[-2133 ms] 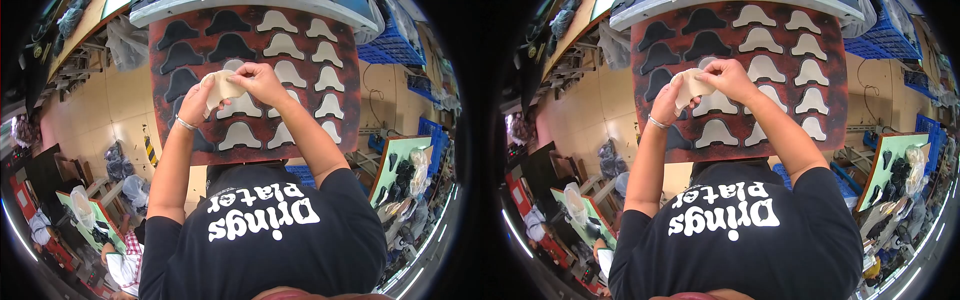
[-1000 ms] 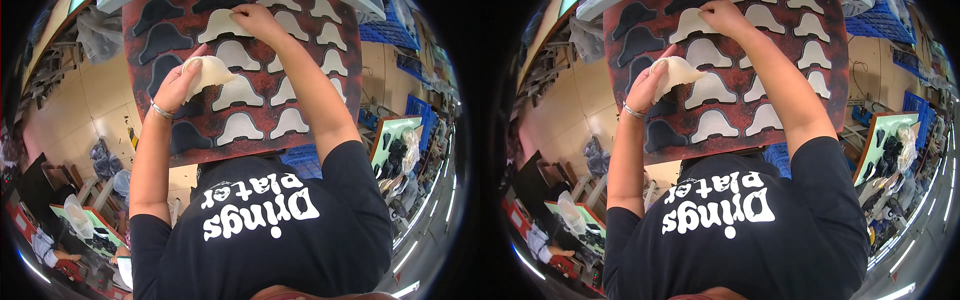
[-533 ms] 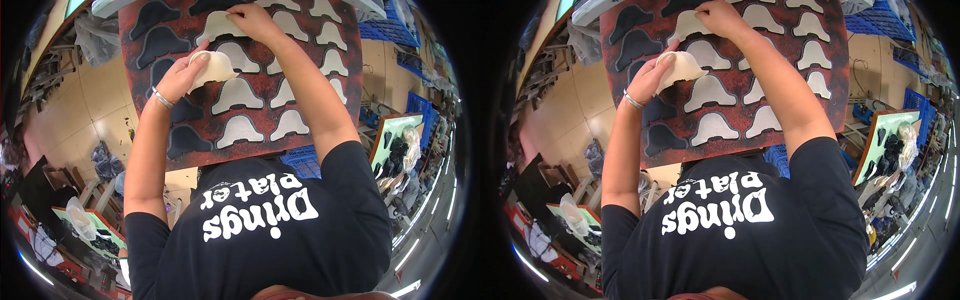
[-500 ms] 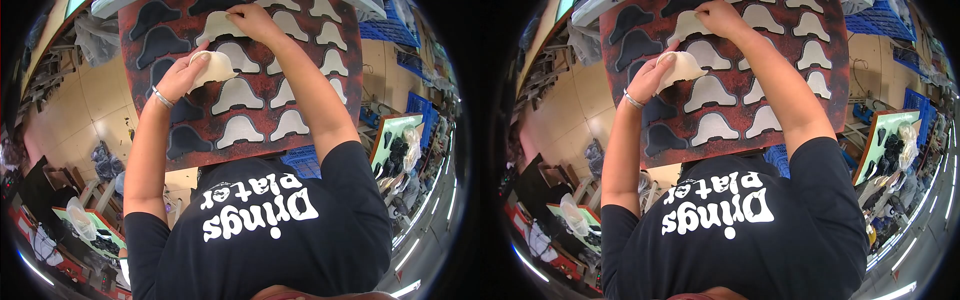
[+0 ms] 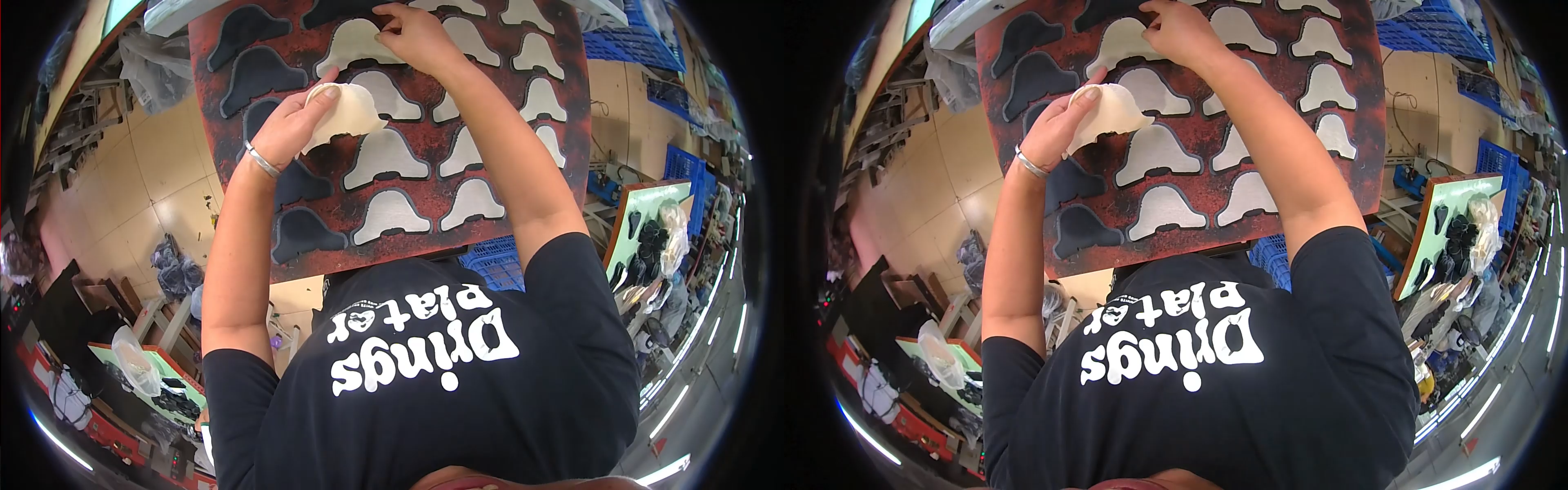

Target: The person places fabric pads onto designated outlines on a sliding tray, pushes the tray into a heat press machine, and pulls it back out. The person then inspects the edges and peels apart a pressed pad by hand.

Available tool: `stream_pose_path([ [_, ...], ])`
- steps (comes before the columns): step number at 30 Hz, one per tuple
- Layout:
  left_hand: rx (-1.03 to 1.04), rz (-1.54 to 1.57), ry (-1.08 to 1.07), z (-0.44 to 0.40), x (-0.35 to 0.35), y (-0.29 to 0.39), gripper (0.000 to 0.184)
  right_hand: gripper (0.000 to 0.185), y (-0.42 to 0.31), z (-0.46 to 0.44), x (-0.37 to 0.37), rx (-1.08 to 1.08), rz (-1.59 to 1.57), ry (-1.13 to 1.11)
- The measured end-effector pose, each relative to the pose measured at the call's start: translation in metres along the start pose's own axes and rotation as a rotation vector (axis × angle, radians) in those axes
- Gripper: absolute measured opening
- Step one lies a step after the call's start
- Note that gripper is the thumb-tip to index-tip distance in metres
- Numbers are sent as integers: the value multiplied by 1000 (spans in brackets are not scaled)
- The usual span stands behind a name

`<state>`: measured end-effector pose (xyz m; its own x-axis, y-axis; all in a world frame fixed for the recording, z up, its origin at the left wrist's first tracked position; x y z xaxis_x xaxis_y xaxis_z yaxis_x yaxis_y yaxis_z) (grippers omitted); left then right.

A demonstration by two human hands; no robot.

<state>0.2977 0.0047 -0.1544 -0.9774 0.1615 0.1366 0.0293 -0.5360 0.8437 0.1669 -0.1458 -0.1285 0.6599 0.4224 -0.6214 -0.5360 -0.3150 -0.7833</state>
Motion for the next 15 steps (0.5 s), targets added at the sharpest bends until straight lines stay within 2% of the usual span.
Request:
stream_pose_path([
  [11, 2, 15, -11, -4, 0, -5, 50, 41, -9, 3, -3, -18, 108, 56],
  [15, -13, 6, -27, -7, 0, -9, 49, 44, 7, 2, 11, -6, 198, -15],
])
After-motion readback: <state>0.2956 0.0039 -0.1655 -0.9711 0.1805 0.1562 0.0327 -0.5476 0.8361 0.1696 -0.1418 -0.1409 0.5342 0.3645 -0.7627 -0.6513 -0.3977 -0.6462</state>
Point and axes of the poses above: each hand's wrist, its own z-axis away from the middle knuckle, its own x-axis out of the palm, y = z × x, the point moved 9 cm from there along -z, towards the middle knuckle, and after that the axes turned 4 degrees about -x, right-handed, at the moved point
